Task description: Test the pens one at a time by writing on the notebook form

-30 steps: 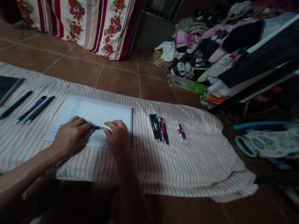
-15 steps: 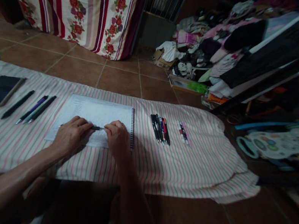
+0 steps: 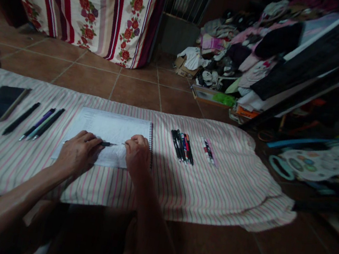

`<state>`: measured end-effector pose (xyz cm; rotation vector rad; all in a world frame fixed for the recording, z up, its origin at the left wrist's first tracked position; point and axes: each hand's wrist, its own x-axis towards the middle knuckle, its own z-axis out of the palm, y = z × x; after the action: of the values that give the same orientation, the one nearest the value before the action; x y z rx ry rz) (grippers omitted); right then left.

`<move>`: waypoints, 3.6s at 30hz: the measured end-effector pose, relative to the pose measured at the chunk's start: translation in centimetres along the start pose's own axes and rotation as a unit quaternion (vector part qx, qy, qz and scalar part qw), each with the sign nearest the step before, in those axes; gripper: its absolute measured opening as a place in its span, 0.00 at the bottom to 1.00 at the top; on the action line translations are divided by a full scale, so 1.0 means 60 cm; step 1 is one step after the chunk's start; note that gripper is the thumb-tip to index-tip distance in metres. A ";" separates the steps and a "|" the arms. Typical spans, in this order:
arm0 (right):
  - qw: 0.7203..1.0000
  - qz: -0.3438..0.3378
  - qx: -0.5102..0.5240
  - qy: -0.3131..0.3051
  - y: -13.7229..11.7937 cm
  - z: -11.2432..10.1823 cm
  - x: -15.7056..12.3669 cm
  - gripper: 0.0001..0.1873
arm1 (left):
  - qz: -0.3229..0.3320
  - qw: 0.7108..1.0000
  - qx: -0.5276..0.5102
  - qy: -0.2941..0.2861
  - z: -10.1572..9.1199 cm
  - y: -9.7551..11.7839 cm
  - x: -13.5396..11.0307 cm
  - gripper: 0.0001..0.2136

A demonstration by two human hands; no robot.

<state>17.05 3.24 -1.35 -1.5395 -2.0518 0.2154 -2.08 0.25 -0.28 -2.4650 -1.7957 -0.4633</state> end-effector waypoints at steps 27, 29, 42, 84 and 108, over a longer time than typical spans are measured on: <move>0.997 -0.065 0.031 -0.004 -0.009 0.006 -0.002 0.09 | 0.006 1.000 -0.011 -0.002 0.002 0.005 0.000 0.11; 0.997 -0.072 0.031 -0.007 -0.010 0.008 -0.002 0.09 | 0.005 1.000 -0.012 -0.004 0.002 0.006 0.000 0.11; 0.996 -0.080 0.035 -0.007 -0.009 0.012 -0.003 0.08 | 0.015 1.000 -0.014 0.001 0.005 0.013 -0.001 0.12; 0.992 -0.031 0.019 0.123 0.086 -0.002 0.020 0.08 | 0.012 0.999 -0.008 0.036 -0.008 -0.083 -0.023 0.11; 0.993 -0.021 0.055 0.104 0.033 0.006 0.021 0.13 | 0.026 0.998 -0.035 -0.037 -0.005 0.013 -0.008 0.15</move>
<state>18.29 5.11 -2.11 -1.3896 -1.8771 0.1428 -1.55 -0.48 -0.02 -2.6007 -1.7656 -0.4446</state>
